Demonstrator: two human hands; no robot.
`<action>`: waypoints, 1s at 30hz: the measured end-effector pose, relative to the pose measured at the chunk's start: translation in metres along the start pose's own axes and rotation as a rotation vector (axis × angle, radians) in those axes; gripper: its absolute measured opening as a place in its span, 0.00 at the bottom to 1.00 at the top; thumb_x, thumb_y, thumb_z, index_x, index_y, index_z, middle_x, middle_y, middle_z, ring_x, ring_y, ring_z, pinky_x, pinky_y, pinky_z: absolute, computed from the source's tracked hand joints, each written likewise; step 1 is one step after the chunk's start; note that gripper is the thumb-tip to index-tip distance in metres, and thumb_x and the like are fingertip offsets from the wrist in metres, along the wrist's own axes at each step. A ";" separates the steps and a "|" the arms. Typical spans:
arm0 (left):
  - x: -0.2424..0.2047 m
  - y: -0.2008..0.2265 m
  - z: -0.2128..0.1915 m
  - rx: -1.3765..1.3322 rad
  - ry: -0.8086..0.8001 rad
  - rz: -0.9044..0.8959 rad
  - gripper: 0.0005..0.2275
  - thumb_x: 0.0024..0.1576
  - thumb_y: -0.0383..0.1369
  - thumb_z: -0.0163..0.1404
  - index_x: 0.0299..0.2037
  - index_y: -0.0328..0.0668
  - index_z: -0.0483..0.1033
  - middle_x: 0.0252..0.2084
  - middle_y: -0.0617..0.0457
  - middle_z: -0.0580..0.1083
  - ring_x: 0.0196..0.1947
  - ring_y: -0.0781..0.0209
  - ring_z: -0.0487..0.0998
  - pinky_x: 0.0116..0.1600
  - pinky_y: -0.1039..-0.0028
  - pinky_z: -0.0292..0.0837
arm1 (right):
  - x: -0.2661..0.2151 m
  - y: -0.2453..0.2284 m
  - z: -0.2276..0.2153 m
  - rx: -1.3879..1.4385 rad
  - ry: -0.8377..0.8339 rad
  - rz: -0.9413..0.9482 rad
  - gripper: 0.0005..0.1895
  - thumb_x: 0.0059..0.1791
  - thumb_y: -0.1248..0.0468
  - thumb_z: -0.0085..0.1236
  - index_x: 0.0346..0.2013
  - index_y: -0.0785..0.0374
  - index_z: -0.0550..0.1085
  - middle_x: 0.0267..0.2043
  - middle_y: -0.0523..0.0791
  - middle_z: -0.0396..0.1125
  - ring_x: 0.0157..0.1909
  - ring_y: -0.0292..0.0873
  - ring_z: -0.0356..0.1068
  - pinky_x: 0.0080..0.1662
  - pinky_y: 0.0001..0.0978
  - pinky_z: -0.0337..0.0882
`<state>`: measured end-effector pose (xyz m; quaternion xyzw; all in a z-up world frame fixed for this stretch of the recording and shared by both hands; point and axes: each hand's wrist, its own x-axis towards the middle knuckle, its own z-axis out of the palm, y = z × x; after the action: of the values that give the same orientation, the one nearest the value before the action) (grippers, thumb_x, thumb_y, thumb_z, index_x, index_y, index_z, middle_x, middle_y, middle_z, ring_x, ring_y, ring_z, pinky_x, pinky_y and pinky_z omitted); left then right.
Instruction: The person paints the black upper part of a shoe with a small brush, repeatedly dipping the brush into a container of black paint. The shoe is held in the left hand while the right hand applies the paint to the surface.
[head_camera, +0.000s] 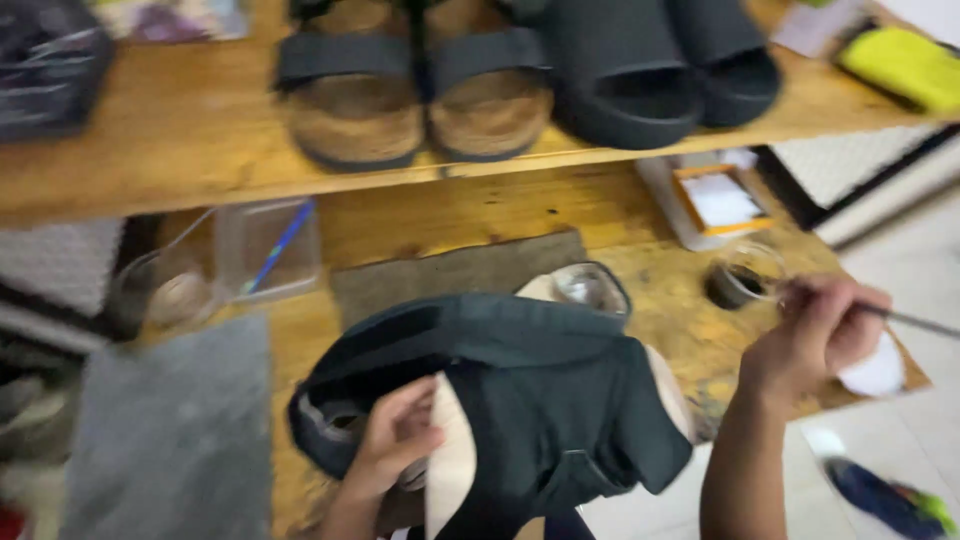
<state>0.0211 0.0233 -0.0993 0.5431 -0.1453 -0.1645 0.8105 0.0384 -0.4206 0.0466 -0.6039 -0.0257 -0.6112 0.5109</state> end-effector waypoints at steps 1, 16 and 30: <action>0.000 -0.007 -0.006 0.014 0.041 -0.008 0.35 0.46 0.31 0.67 0.65 0.27 0.68 0.60 0.40 0.77 0.56 0.54 0.80 0.57 0.69 0.75 | 0.015 0.024 -0.018 -0.127 0.163 0.011 0.11 0.63 0.63 0.49 0.39 0.61 0.62 0.33 0.47 0.61 0.33 0.36 0.59 0.39 0.28 0.63; -0.006 -0.060 -0.052 -0.019 0.211 -0.088 0.40 0.38 0.26 0.64 0.67 0.23 0.68 0.59 0.27 0.78 0.58 0.44 0.80 0.60 0.65 0.70 | 0.026 0.118 -0.100 -0.829 -0.237 -0.133 0.13 0.59 0.65 0.60 0.29 0.59 0.81 0.42 0.43 0.77 0.45 0.43 0.66 0.51 0.38 0.65; -0.006 -0.062 -0.055 -0.076 0.197 -0.076 0.40 0.37 0.25 0.65 0.66 0.21 0.68 0.58 0.24 0.77 0.57 0.40 0.80 0.60 0.63 0.70 | 0.024 0.127 -0.101 -0.925 -0.310 -0.129 0.16 0.59 0.61 0.61 0.28 0.60 0.81 0.38 0.41 0.74 0.43 0.42 0.61 0.46 0.41 0.61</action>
<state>0.0318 0.0492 -0.1774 0.5306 -0.0377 -0.1465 0.8340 0.0555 -0.5611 -0.0373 -0.8486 0.1353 -0.4919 0.1403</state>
